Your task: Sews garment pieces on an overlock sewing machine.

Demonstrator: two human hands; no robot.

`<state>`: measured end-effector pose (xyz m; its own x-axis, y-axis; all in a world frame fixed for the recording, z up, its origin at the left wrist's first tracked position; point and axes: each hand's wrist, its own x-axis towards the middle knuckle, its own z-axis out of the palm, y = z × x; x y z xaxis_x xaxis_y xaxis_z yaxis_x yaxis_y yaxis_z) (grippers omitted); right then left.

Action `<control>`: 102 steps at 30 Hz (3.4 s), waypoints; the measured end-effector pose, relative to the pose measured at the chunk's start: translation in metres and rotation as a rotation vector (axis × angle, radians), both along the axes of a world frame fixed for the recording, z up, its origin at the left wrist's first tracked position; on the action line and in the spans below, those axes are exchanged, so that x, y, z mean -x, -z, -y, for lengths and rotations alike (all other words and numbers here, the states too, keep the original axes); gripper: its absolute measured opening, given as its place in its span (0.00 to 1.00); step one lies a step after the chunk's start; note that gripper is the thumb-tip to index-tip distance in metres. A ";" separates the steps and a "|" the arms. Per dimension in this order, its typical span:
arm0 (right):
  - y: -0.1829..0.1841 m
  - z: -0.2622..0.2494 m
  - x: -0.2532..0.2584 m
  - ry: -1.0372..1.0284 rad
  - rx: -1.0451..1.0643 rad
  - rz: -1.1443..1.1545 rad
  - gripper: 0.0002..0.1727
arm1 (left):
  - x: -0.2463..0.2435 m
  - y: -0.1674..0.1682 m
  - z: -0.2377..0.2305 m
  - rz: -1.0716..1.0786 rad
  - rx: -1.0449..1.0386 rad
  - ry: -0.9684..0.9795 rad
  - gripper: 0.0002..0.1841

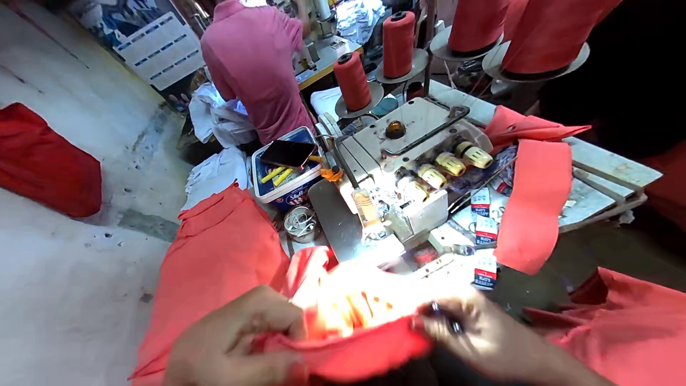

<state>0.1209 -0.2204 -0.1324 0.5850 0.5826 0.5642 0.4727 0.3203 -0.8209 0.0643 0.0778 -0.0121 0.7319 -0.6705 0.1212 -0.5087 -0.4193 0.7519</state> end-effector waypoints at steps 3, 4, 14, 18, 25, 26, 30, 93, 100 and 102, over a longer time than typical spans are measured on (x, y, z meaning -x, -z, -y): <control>0.006 -0.001 0.026 -0.313 0.142 -0.342 0.09 | -0.016 -0.006 0.007 -0.125 -0.143 -0.127 0.14; 0.014 -0.008 0.031 -0.294 0.215 -0.426 0.09 | -0.029 -0.002 0.017 -0.136 -0.318 -0.281 0.12; 0.043 -0.053 0.013 0.574 0.098 -0.499 0.08 | -0.122 0.063 0.083 -0.156 -0.609 -0.983 0.15; 0.049 -0.059 0.009 0.636 -0.027 -0.511 0.07 | -0.129 0.064 0.093 -0.199 -0.632 -1.076 0.15; 0.059 -0.059 0.006 0.639 0.014 -0.461 0.08 | -0.110 0.076 0.080 -0.044 -0.486 -1.123 0.23; 0.058 -0.054 0.005 0.603 0.082 -0.478 0.10 | -0.102 0.077 0.068 -0.086 -0.407 -1.111 0.30; 0.058 -0.034 0.001 0.478 0.236 -0.481 0.11 | -0.033 0.082 0.032 -0.463 -0.504 -0.817 0.52; 0.124 0.069 0.035 0.861 0.152 -0.530 0.18 | 0.026 0.176 0.181 -0.029 0.298 -0.546 0.14; 0.089 0.077 0.076 0.578 0.072 -0.504 0.07 | -0.018 0.166 0.211 -0.814 0.545 -0.492 0.17; 0.085 0.085 0.071 0.507 0.123 -0.454 0.05 | -0.028 0.168 0.214 -0.837 0.560 -0.449 0.17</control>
<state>0.0497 -0.3053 -0.2178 0.9647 0.2194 0.1459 0.1401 0.0422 -0.9892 0.0923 -0.1360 -0.1804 0.8879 -0.3278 -0.3227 0.3633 0.0694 0.9291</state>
